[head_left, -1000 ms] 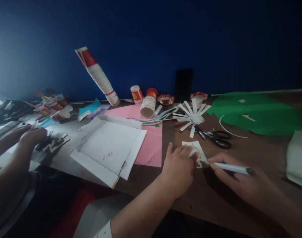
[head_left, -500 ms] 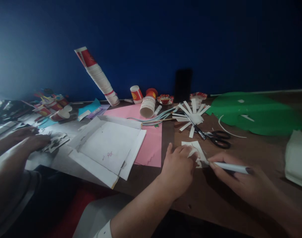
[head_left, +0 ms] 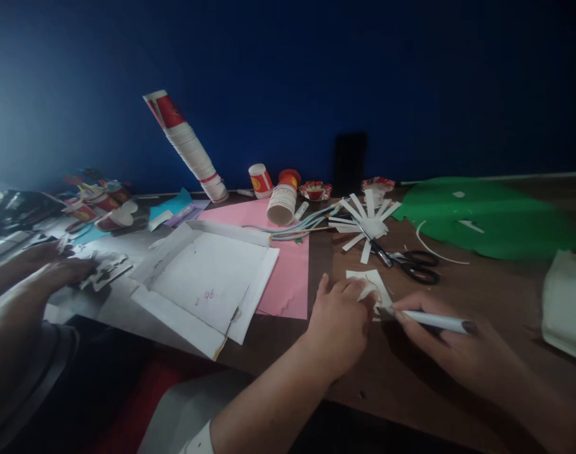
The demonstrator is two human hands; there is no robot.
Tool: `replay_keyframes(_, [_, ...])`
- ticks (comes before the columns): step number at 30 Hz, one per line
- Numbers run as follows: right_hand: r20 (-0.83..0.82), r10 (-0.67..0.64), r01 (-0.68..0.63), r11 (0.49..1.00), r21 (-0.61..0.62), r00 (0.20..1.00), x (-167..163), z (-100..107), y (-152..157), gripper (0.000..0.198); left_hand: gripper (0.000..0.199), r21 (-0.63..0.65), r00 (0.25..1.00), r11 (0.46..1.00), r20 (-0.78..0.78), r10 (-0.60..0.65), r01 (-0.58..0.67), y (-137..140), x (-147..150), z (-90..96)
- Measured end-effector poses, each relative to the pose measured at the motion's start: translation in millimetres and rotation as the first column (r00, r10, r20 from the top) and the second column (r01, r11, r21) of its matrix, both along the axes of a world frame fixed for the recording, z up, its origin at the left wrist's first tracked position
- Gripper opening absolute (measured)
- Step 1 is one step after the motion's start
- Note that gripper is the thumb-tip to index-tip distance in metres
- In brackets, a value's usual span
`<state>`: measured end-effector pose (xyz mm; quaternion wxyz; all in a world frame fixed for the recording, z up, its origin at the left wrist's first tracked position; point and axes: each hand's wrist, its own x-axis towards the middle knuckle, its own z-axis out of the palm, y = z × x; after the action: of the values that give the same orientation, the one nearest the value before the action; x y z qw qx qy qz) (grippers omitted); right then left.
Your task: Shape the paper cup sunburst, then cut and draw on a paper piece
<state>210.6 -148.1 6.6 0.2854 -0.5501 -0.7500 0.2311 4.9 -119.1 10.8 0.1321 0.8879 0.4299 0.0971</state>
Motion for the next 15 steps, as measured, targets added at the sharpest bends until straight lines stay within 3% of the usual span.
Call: replay_keyframes(15, [-0.004,0.040,-0.040,0.999,-0.028,0.999,4.9,-5.9,2.7,0.032,0.036,0.008,1.000,1.000,-0.009,-0.001,0.001,0.4,0.3,-0.5])
